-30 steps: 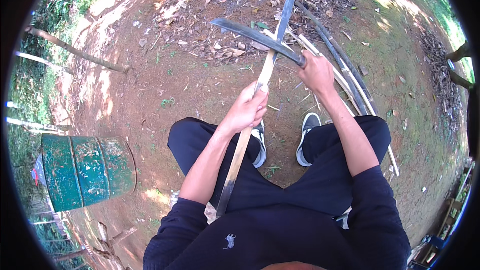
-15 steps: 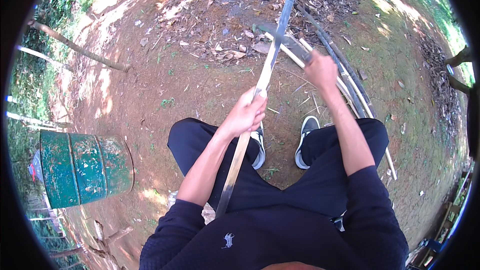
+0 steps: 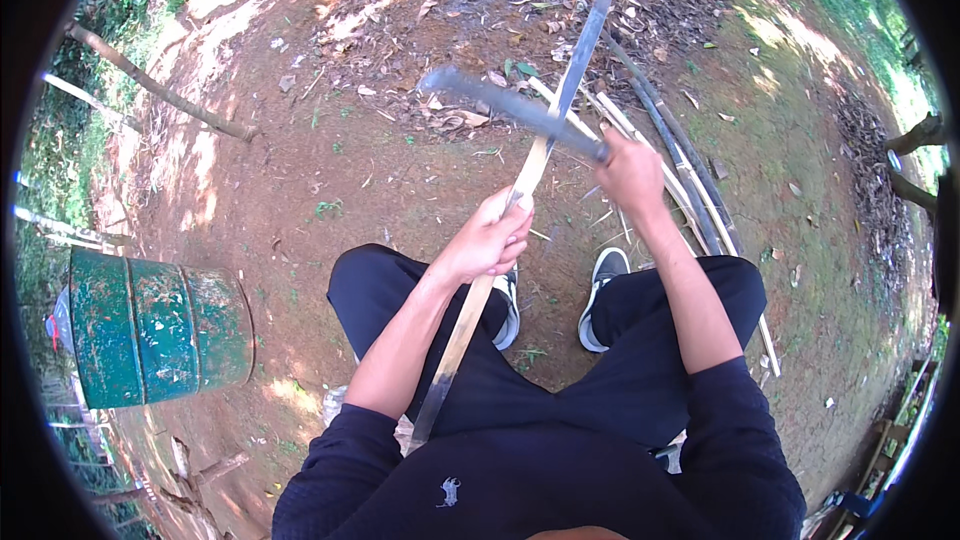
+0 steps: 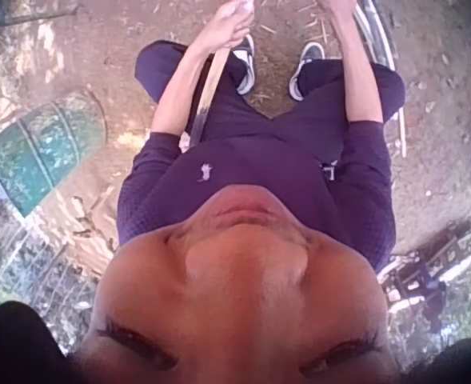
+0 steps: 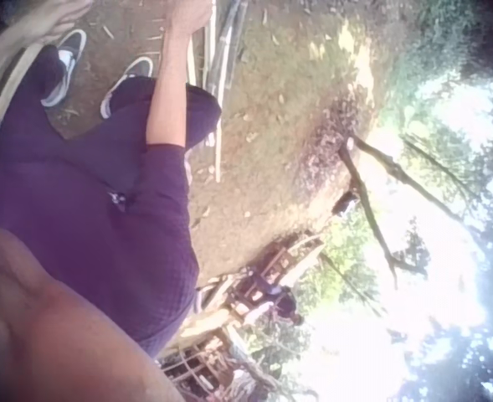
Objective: The person strips bark from wood pieces using a blade while sitting outdoors, handling multiple pieces and placing them to the side.
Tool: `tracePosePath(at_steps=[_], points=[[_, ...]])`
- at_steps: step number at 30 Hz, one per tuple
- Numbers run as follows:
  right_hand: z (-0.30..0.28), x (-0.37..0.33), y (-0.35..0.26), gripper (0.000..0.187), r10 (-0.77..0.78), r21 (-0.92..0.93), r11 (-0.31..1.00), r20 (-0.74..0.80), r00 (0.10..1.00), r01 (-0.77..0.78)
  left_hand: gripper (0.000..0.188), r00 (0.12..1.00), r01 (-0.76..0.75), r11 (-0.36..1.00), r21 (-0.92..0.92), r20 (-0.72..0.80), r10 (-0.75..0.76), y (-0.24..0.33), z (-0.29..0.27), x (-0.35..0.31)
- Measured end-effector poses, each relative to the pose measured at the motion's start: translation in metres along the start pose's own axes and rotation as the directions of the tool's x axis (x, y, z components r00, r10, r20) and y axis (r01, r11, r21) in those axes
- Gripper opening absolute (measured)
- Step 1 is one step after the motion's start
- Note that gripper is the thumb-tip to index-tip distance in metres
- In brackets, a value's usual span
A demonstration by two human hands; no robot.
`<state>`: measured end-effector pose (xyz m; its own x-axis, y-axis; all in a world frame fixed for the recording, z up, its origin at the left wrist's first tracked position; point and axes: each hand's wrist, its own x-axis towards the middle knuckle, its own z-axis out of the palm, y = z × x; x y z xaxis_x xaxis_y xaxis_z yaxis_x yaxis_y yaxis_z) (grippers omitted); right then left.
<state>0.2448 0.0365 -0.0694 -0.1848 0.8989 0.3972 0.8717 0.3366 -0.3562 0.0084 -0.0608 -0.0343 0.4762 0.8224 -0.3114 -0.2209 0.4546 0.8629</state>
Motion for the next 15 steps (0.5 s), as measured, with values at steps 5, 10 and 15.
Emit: tracePosePath(at_steps=[5,10,15], points=[[-0.01,0.007,0.022,0.016,0.275,0.086,0.958,-0.027,0.961,-0.272,0.021,1.0,-0.002,0.998,-0.067,-0.006,0.002,0.009,0.005,-0.001],[-0.012,-0.018,-0.034,0.012,-0.061,0.112,0.993,0.135,0.989,0.046,0.022,1.0,0.007,0.997,-0.074,0.002,-0.007,0.009,-0.001,0.008],[-0.009,-0.025,-0.04,0.019,-0.129,0.106,0.987,0.037,0.991,0.124,0.023,1.0,0.0,1.0,-0.029,-0.022,-0.001,0.006,0.006,0.005]])
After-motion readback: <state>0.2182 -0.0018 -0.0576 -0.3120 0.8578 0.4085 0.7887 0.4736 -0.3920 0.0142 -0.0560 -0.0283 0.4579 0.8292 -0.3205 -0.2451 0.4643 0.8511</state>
